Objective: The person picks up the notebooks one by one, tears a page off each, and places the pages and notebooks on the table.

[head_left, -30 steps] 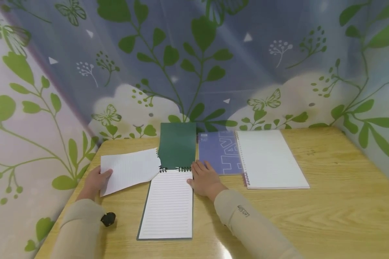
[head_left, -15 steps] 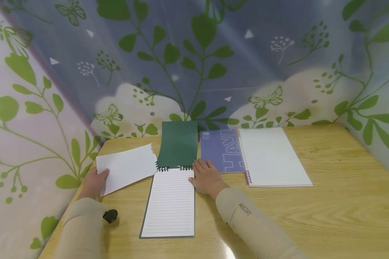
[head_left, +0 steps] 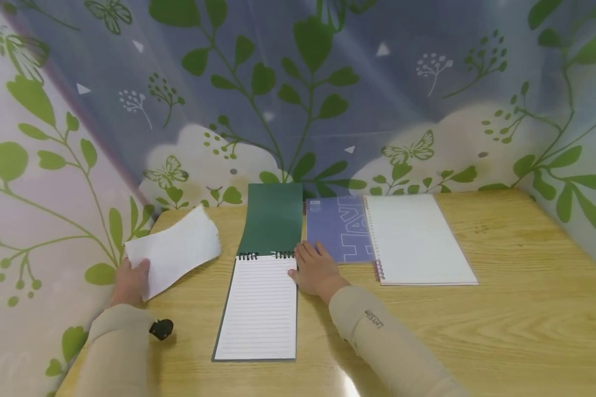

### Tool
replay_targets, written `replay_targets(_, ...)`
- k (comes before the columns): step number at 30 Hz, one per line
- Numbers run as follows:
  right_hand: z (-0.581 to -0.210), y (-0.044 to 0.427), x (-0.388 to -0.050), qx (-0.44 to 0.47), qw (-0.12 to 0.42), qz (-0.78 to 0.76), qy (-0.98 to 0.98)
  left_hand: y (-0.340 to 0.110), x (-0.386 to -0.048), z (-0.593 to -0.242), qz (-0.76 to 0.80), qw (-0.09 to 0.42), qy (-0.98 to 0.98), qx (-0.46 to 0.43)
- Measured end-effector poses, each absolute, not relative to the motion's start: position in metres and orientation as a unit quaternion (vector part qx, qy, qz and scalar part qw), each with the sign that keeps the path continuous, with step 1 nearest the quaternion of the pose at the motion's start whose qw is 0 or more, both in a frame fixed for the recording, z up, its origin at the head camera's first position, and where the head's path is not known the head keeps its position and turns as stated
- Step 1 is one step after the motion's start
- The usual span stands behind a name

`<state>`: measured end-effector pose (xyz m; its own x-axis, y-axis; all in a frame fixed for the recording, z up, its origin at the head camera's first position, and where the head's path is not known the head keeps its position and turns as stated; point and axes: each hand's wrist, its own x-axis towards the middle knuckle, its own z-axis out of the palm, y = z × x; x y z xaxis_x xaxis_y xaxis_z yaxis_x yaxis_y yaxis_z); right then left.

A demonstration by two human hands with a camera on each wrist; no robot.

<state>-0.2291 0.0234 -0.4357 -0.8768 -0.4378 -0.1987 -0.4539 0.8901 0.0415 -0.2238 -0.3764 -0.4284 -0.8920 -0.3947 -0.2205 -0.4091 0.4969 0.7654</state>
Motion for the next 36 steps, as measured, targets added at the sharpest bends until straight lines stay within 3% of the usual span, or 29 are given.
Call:
replay_targets(12,-0.432,0.025,-0.235,-0.244,0.090,0.026,0.965,-0.358,-0.222,-0.368,0.320,-0.170,0.923,-0.126)
replay_targets(16,-0.426,0.027,-0.239,-0.254,0.076,0.017,0.964,-0.343,-0.211,-0.352,0.302,-0.181,0.933,-0.078)
replay_targets(19,-0.424,0.027,-0.240,-0.253,0.079,0.000,0.964,-0.334,-0.205,-0.353,0.269,-0.223,0.937,-0.017)
replay_targets(22,-0.424,0.026,-0.241,-0.253,0.084,-0.012,0.964,-0.331,-0.203,-0.366,0.188,-0.312,0.928,0.073)
replay_targets(24,-0.425,0.026,-0.241,-0.253,0.086,-0.017,0.963,-0.331,-0.201,-0.376,0.152,-0.338,0.921,0.119)
replay_targets(28,-0.427,0.025,-0.240,-0.251,0.087,-0.024,0.964,-0.331,-0.194,-0.394,0.115,-0.302,0.933,0.160)
replay_targets(36,-0.425,0.026,-0.239,-0.246,0.086,-0.032,0.965,-0.332,-0.188,-0.416,0.066,-0.123,0.981,0.138)
